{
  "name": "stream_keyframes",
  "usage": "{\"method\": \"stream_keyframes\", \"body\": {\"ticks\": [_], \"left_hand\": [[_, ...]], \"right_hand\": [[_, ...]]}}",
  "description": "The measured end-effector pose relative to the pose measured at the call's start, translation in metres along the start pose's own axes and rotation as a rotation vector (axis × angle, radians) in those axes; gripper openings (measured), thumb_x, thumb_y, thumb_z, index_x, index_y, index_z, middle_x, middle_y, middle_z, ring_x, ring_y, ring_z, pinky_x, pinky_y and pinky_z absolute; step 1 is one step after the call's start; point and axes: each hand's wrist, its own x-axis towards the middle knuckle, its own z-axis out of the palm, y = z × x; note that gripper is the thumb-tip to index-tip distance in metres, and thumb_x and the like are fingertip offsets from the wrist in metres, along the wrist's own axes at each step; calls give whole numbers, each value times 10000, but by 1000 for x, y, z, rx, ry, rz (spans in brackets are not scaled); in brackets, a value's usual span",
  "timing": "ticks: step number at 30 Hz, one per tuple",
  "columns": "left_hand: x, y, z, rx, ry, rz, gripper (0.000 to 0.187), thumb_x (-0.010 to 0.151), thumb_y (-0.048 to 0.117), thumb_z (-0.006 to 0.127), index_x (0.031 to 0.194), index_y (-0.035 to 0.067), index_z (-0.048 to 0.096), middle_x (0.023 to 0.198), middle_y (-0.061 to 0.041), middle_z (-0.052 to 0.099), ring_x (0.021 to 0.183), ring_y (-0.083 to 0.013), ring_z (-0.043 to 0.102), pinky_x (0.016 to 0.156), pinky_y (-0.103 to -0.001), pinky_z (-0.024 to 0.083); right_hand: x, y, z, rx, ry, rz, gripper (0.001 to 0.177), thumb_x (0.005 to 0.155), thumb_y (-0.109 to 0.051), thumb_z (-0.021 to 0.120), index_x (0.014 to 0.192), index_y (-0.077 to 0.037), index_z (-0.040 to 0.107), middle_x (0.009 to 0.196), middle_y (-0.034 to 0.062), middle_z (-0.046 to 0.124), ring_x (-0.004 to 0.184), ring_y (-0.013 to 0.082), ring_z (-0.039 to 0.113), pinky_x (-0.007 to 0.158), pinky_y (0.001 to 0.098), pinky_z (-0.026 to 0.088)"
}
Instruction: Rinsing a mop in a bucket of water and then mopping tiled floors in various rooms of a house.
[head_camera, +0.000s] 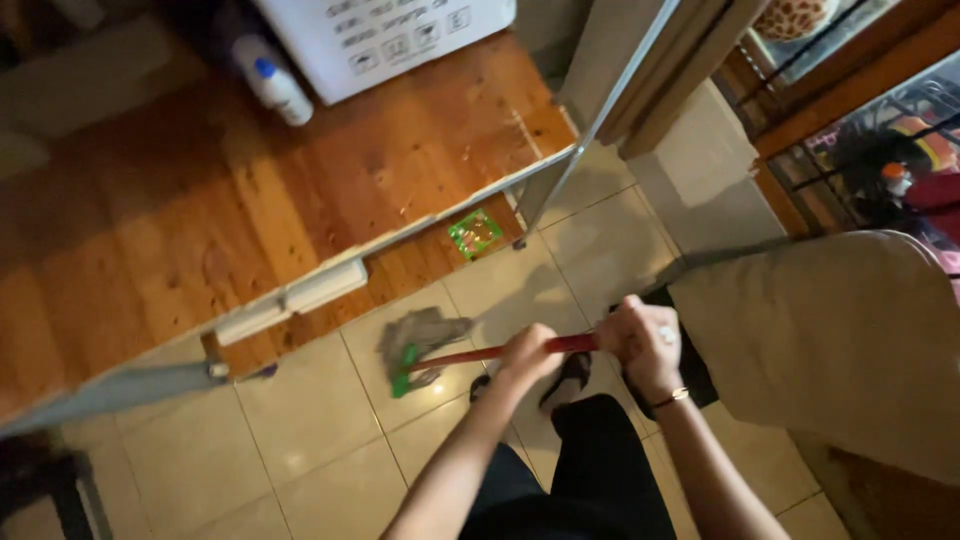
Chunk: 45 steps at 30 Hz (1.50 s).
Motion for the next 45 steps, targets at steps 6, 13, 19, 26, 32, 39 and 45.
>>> {"method": "stream_keyframes", "body": {"ticks": [6,13,19,26,32,39,45], "left_hand": [[-55,-73,-3,88,70,-73,155,820,233,649,820,153,782,862,-138,744,863,-374,720,787,-490,569],[-40,-25,33,150,73,-62,161,851,194,620,794,187,771,843,-113,756,854,-327,741,833,-458,571],[14,39,120,214,224,426,117,773,229,709,669,183,681,703,-57,691,752,-303,710,749,-462,530],[44,75,185,231,134,539,78,678,195,749,663,223,678,685,-18,696,726,-259,722,728,-449,553],[58,57,195,153,119,554,171,557,169,807,678,206,693,709,-34,708,726,-278,720,727,-453,580],[21,3,108,95,84,448,65,646,187,773,682,181,720,697,-83,719,690,-313,724,678,-455,594],[-14,-131,69,-681,-19,-214,195,815,140,697,672,45,605,678,-164,624,645,-313,618,576,-467,494]], "right_hand": [[-52,49,24,117,-294,23,586,1108,-276,487,562,-80,398,497,13,381,440,132,336,490,331,331],[-54,9,-41,-133,-183,128,559,1070,-219,482,543,-56,392,502,19,339,452,162,286,465,354,262],[-78,-66,-108,-58,-93,-93,531,1117,-135,473,598,-69,377,566,2,342,508,152,319,591,391,370],[-116,-91,-124,-221,-203,-288,526,1121,-83,447,600,-54,380,554,17,379,523,160,338,578,340,340],[-121,-65,-125,-368,-42,-303,562,1117,-133,444,568,-44,368,517,36,364,481,150,315,556,353,346],[-123,-55,-5,-182,-228,-389,540,1123,-168,465,601,-69,366,557,34,394,523,135,393,635,406,409],[-111,43,26,-191,-146,-159,461,1063,-171,501,627,-32,446,598,51,431,542,161,394,587,382,358]]}}
